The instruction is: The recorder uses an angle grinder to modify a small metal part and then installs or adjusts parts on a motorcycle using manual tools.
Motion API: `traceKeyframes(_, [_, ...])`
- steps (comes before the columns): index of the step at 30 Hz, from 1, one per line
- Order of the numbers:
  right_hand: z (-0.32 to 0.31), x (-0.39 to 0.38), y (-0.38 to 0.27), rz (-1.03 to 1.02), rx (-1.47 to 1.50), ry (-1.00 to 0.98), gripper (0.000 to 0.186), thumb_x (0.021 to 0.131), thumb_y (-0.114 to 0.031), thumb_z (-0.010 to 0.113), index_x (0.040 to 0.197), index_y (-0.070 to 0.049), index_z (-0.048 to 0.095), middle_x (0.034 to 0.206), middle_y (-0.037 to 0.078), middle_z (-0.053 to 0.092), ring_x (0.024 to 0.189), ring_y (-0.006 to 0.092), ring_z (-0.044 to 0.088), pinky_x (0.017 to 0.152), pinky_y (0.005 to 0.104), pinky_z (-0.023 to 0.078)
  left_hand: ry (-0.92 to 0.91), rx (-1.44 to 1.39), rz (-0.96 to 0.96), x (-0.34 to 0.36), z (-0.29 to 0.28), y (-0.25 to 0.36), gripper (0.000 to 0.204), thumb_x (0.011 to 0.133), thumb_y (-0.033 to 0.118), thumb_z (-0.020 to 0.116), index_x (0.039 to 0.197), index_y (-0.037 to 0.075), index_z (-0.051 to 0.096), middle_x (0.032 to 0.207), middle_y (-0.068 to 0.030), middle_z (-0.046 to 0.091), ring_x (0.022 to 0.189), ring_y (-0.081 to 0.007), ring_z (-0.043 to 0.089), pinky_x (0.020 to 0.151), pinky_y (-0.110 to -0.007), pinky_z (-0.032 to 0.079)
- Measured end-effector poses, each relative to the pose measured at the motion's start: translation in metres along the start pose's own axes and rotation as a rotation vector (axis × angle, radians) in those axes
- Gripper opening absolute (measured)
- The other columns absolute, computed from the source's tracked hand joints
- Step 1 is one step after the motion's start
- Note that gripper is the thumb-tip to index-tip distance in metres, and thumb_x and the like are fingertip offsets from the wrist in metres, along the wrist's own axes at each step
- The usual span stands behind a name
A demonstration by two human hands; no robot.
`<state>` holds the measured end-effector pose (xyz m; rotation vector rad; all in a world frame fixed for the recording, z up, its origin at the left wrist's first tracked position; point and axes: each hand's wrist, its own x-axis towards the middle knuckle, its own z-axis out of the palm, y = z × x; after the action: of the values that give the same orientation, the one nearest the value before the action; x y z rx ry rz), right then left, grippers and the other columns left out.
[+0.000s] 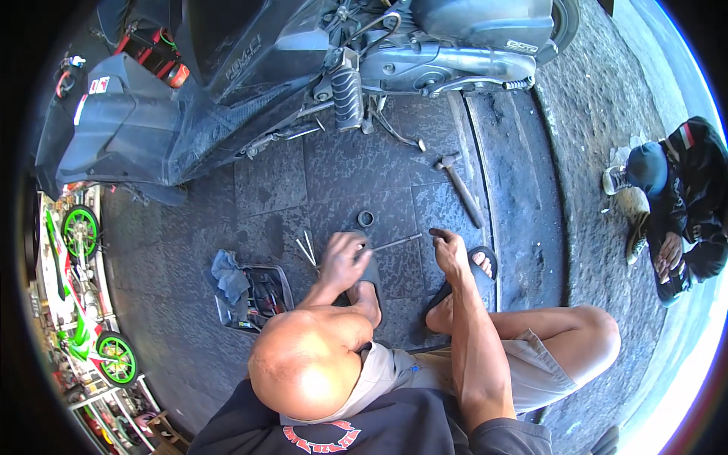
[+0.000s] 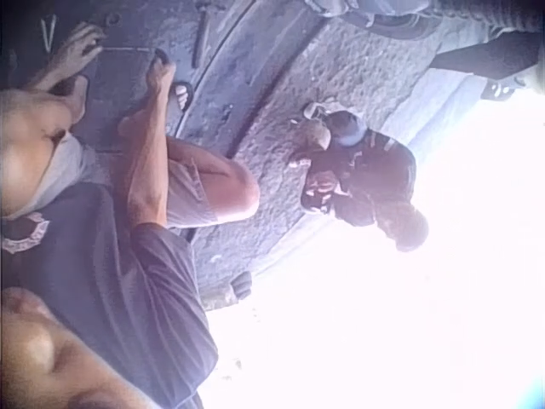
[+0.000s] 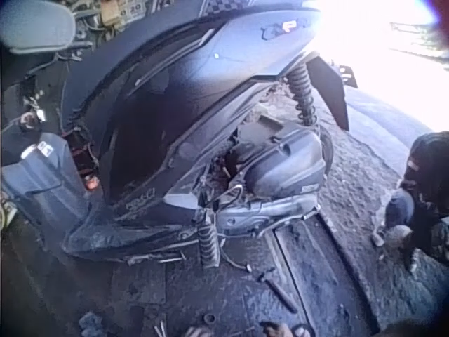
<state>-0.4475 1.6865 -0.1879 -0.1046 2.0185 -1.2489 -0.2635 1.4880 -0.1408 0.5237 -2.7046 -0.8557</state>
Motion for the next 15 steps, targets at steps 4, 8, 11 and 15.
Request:
traceKeyframes(4, [0.01, -0.01, -0.01, 0.069, 0.216, -0.126, 0.03, 0.096, -0.01, 0.057, 0.121, 0.007, 0.061, 0.084, 0.009, 0.067, 0.064, 0.0122, 0.057, 0.058, 0.0258, 0.048, -0.273, 0.012, 0.063, 0.028, 0.044, 0.012, 0.045, 0.091, 0.031, 0.065, 0.124, 0.002, 0.059, 0.12, -0.0187, 0.061, 0.114, -0.0357, 0.055, 0.101, -0.045, 0.043])
traceKeyframes(8, [0.009, -0.006, -0.013, 0.054, 0.265, -0.191, 0.023, 0.095, -0.013, 0.061, 0.107, 0.006, 0.065, 0.077, 0.005, 0.064, 0.061, 0.0112, 0.055, 0.057, 0.0264, 0.047, -0.554, -0.201, -0.117, 0.039, 0.059, -0.003, 0.036, 0.097, 0.028, 0.057, 0.121, 0.001, 0.061, 0.11, -0.0229, 0.065, 0.103, -0.0427, 0.061, 0.09, -0.048, 0.049])
traceKeyframes(11, [0.002, -0.002, -0.018, -0.007, 0.065, -0.183, 0.02, 0.095, -0.013, 0.062, 0.104, 0.004, 0.068, 0.072, 0.003, 0.062, 0.06, 0.01, 0.054, 0.056, 0.0267, 0.046, -0.503, -0.237, -0.057, 0.039, 0.056, -0.001, 0.031, 0.098, 0.023, 0.054, 0.118, 0.0, 0.062, 0.103, -0.0239, 0.066, 0.094, -0.0443, 0.064, 0.082, -0.048, 0.051])
traceKeyframes(15, [-0.001, -0.002, -0.031, -0.011, 0.159, -0.16, 0.017, 0.094, -0.012, 0.062, 0.101, 0.002, 0.07, 0.071, 0.001, 0.061, 0.06, 0.0092, 0.052, 0.056, 0.0266, 0.045, -0.442, -0.262, -0.064, 0.036, 0.047, 0.004, 0.028, 0.098, 0.021, 0.055, 0.113, 0.0, 0.065, 0.104, -0.0227, 0.067, 0.095, -0.0424, 0.064, 0.082, -0.047, 0.052])
